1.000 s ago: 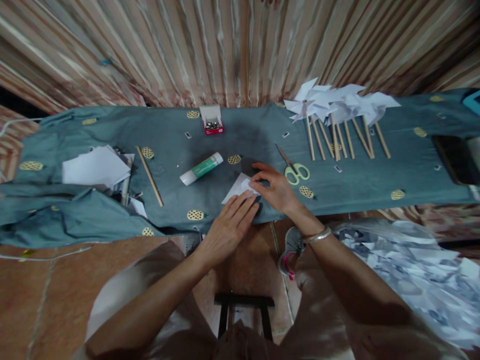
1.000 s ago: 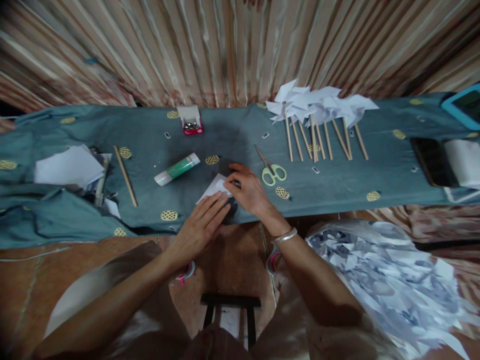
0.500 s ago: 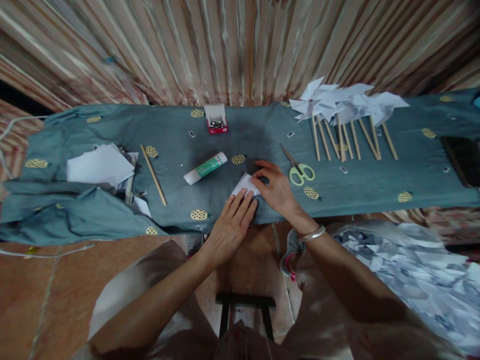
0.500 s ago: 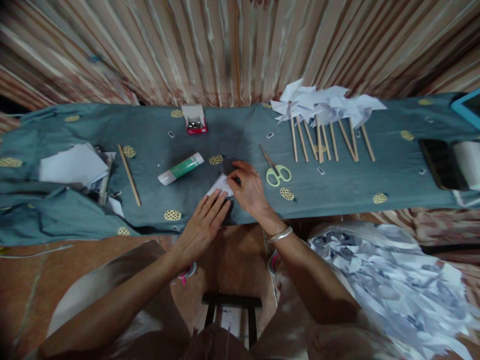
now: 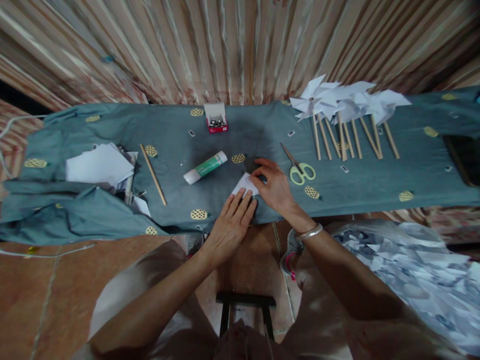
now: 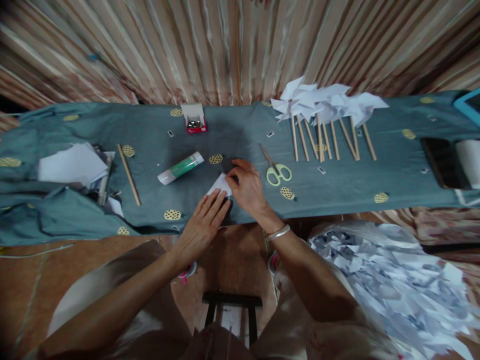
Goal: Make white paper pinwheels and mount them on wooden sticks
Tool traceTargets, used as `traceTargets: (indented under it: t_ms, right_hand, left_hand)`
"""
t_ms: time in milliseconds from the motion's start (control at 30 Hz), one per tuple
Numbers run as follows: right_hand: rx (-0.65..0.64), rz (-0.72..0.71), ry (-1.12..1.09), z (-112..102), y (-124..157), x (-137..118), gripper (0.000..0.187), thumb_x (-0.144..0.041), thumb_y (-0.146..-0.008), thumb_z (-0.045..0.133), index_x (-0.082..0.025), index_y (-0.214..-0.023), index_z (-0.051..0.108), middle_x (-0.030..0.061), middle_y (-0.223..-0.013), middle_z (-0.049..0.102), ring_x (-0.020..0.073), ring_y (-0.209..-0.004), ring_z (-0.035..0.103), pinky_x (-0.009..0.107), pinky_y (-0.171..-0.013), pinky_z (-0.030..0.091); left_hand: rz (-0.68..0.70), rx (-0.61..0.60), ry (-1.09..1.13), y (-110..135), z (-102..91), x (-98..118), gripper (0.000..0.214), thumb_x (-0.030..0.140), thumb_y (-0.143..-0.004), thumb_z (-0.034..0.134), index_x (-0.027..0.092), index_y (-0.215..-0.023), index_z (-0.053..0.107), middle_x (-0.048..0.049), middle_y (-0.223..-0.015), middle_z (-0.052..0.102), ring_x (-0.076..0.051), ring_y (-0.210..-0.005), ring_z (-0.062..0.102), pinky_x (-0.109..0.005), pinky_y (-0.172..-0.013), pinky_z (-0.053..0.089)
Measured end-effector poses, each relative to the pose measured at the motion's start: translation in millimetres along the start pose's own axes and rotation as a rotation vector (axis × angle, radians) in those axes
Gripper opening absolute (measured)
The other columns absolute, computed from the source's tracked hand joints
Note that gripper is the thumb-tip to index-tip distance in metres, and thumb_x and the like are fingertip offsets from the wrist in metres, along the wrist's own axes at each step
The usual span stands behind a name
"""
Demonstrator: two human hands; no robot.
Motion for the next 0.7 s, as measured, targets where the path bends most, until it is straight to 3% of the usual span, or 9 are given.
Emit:
traceTargets:
  t_ms: [367, 567, 700]
  right_hand:
    - [0.005, -0.004, 0.0, 2.3, 0.1, 0.6, 0.009, -0.021, -0.084, 0.059, -0.023, -0.077, 0.065, 0.0115, -0.122, 0.068, 0.0284, -0.122, 0.058, 0.048, -0.109, 0.04]
    - [0.021, -0.036, 0.052, 2.1, 1.2, -1.2, 0.009, -0.021, -0.086, 0.059, -0.023, -0.079, 0.064, 0.0103, -0.121, 0.068, 0.0279, -0.121, 0.059, 0.048, -0.106, 0.044]
    - [0.025, -0.05, 0.099, 1.4, 2.9, -1.9, 0.009, -0.024, -0.088, 0.058, -0.022, -0.088, 0.066, 0.0128, -0.123, 0.067, 0.0296, -0.122, 0.058, 0.048, -0.107, 0.044]
  left_hand:
    - [-0.021, -0.046, -0.007, -1.6, -1.7, -0.7, 0.053, 0.012, -0.094, 0.042, 0.006, -0.146, 0.037, -0.0232, -0.156, 0.037, -0.034, -0.151, 0.015, -0.057, -0.118, 0.03]
    - [-0.017, -0.028, -0.014, -1.7, -0.4, -1.4, 0.052, 0.01, -0.094, 0.041, 0.006, -0.146, 0.038, -0.0231, -0.154, 0.04, -0.034, -0.151, 0.018, -0.057, -0.117, 0.032]
    - [-0.01, -0.038, -0.031, -2.4, -0.6, -1.2, 0.05, 0.009, -0.093, 0.042, 0.003, -0.144, 0.041, -0.0241, -0.152, 0.042, -0.036, -0.148, 0.025, -0.055, -0.117, 0.034]
Point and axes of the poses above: each hand's wrist, its own y-axis away from the middle knuckle, its own z-axis out of the palm, x = y × z, the point moved 2 cm from there along -y, towards the middle knuckle
